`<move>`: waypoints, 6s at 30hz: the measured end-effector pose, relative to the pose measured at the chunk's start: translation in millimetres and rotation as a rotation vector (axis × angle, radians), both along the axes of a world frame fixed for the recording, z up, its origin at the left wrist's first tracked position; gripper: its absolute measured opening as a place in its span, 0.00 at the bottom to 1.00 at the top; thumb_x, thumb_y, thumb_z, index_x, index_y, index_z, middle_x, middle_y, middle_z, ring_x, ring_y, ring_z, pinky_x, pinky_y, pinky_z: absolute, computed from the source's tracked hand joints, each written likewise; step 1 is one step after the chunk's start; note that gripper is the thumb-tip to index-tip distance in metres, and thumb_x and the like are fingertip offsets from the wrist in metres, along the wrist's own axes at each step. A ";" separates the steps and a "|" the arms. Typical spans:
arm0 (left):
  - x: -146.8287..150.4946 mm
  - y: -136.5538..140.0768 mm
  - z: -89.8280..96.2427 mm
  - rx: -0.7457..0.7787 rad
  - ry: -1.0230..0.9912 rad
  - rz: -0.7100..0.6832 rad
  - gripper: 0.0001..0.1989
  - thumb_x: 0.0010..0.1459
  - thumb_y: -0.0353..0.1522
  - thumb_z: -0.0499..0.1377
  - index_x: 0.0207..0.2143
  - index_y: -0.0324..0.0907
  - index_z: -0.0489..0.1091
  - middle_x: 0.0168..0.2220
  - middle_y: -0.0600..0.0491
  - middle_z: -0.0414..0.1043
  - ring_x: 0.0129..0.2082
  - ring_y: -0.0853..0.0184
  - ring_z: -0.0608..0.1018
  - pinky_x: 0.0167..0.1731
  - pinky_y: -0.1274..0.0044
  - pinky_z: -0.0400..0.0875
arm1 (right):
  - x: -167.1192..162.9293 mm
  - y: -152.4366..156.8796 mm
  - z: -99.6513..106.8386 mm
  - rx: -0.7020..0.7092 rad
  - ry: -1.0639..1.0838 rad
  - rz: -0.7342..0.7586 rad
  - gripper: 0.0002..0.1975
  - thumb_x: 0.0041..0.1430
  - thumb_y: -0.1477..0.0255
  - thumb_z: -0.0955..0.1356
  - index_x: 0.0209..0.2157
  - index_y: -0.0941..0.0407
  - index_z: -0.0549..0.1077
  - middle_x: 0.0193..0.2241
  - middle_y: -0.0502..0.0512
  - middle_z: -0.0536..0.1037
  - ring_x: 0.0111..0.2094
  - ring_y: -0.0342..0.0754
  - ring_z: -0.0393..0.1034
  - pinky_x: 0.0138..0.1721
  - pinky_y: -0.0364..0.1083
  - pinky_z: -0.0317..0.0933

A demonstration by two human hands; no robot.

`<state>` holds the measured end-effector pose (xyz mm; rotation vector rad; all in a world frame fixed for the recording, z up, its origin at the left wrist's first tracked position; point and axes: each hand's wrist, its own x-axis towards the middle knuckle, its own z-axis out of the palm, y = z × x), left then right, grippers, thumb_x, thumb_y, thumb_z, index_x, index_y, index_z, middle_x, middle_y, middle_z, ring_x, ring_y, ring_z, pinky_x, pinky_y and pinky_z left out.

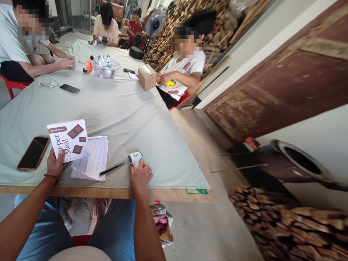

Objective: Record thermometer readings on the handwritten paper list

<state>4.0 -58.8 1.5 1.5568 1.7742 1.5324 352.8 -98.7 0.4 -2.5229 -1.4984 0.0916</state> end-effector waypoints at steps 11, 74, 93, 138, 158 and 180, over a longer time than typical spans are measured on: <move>0.1 0.1 -1.7 -0.016 -0.015 0.002 0.31 0.58 0.54 0.53 0.51 0.38 0.68 0.45 0.43 0.78 0.43 0.56 0.79 0.43 0.67 0.73 | -26.7 6.8 -23.0 0.117 0.036 0.576 0.17 0.62 0.80 0.64 0.44 0.51 0.80 0.38 0.59 0.75 0.41 0.53 0.65 0.43 0.49 0.53; 0.3 -0.9 -6.3 -0.015 -0.050 -0.022 0.31 0.59 0.53 0.54 0.54 0.39 0.67 0.47 0.42 0.76 0.45 0.55 0.78 0.47 0.65 0.71 | -104.1 -20.5 -38.3 0.527 0.993 0.254 0.10 0.53 0.62 0.64 0.26 0.54 0.68 0.20 0.47 0.68 0.25 0.45 0.61 0.30 0.45 0.59; 0.3 -1.5 -4.7 -0.019 -0.028 -0.022 0.30 0.60 0.52 0.54 0.53 0.39 0.68 0.46 0.43 0.77 0.44 0.55 0.78 0.45 0.67 0.72 | -102.8 -19.7 -34.4 0.509 0.939 0.291 0.09 0.53 0.62 0.64 0.24 0.53 0.66 0.20 0.46 0.67 0.24 0.45 0.61 0.30 0.45 0.58; 0.9 -1.4 -2.0 -0.004 -0.024 -0.011 0.30 0.60 0.52 0.54 0.53 0.39 0.68 0.45 0.44 0.77 0.44 0.56 0.78 0.45 0.67 0.72 | -100.3 -21.8 -32.8 0.525 0.994 0.245 0.09 0.53 0.63 0.64 0.25 0.53 0.65 0.20 0.45 0.66 0.25 0.44 0.60 0.30 0.45 0.58; 1.6 0.1 -1.8 -0.005 -0.039 -0.015 0.30 0.59 0.53 0.54 0.52 0.39 0.68 0.45 0.43 0.78 0.43 0.56 0.78 0.44 0.67 0.73 | -47.6 -10.5 -2.0 0.286 0.684 0.129 0.15 0.53 0.57 0.63 0.28 0.55 0.72 0.24 0.52 0.74 0.27 0.49 0.67 0.32 0.47 0.58; 1.7 -1.1 -2.1 -0.034 -0.055 0.003 0.32 0.58 0.54 0.54 0.52 0.39 0.67 0.46 0.43 0.77 0.44 0.55 0.79 0.45 0.66 0.73 | 14.4 5.0 -21.7 0.084 0.074 -0.021 0.25 0.58 0.62 0.69 0.53 0.60 0.71 0.47 0.69 0.73 0.43 0.59 0.70 0.39 0.50 0.60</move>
